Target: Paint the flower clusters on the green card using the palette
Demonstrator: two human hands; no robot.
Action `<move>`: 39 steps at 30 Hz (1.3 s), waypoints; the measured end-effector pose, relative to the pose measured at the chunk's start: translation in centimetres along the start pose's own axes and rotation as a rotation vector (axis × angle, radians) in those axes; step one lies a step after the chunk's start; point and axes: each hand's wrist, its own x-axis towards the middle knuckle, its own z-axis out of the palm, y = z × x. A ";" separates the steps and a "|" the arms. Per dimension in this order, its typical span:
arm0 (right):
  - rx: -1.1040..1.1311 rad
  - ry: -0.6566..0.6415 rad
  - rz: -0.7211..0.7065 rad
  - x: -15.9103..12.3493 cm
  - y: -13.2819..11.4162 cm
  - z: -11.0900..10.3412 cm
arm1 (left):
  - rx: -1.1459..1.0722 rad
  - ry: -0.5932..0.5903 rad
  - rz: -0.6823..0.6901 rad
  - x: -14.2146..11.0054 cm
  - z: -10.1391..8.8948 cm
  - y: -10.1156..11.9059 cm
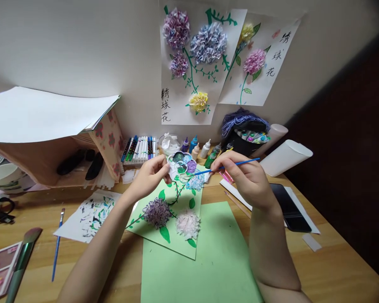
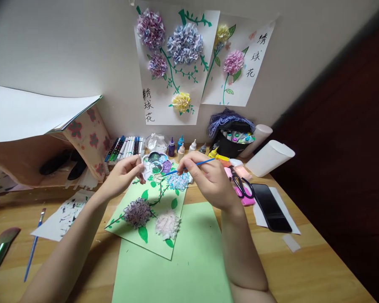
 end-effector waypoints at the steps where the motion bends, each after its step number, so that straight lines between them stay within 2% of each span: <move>1: 0.009 -0.005 0.007 0.0 0.1 0.0 | 0.001 0.000 -0.002 0.0 0.0 0.0; 5: 0.051 0.014 0.026 -0.1 0.4 0.0 | 0.012 -0.009 -0.005 0.0 -0.2 -0.3; 11: 0.044 0.136 0.006 0.0 0.5 0.0 | 0.004 -0.022 -0.022 -0.1 0.0 -0.3; 19: 0.010 0.082 0.002 0.0 0.7 -0.1 | -0.026 -0.015 -0.018 -0.2 0.2 -0.2; 26: 0.037 0.102 -0.038 -0.1 0.5 -0.3 | -0.024 0.000 -0.026 0.0 0.2 0.0; 32: 0.029 0.065 -0.043 -0.1 0.6 -0.5 | -0.006 0.012 -0.027 0.0 0.4 0.0; 35: 0.043 0.104 -0.032 -0.1 0.6 -0.7 | -0.007 0.009 -0.027 -0.1 0.5 0.0; 39: 0.041 0.071 -0.001 -0.1 0.3 -0.6 | 0.001 0.014 -0.033 -0.1 0.5 -0.1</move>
